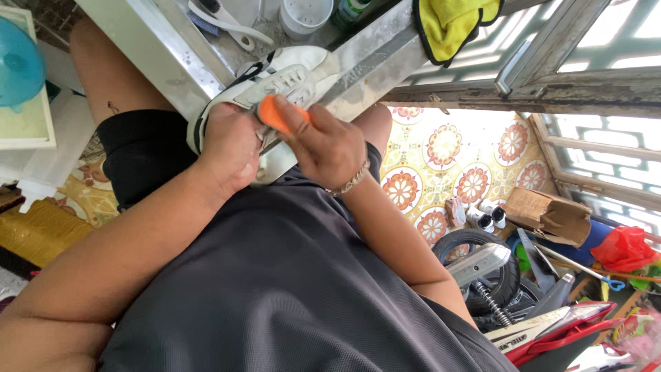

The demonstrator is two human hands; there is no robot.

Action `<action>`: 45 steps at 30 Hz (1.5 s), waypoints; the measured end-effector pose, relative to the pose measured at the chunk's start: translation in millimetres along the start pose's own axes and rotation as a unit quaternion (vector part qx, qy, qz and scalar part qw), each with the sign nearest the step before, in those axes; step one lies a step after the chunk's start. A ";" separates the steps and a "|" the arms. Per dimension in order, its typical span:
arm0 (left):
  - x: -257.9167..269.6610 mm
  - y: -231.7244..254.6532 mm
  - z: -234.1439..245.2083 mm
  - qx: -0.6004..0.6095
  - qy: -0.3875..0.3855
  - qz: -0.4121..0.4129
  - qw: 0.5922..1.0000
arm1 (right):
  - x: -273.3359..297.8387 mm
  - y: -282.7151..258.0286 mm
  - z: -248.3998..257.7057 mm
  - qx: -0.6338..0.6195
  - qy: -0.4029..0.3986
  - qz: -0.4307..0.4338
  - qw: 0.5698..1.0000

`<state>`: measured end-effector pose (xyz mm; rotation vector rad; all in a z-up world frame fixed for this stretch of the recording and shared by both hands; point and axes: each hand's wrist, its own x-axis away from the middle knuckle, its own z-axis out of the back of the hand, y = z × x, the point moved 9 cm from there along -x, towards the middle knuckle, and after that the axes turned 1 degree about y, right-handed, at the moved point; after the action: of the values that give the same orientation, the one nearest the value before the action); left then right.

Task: The person scrubs a white sneaker with an orange brush and rinses it under a running tap. They repeatedly scrub the upper, laces, and sole, then rinse the shoe and continue scrubbing.

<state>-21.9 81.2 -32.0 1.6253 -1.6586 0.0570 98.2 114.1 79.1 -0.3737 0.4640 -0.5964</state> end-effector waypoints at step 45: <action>4.4 1.3 12.9 0.022 0.022 0.068 0.997 | -18.8 60.2 -2.5 0.085 -0.014 0.053 0.995</action>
<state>-28.7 70.8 -37.7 1.5299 -1.7436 0.1970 110.1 171.2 54.9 -0.1948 0.4003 -0.5229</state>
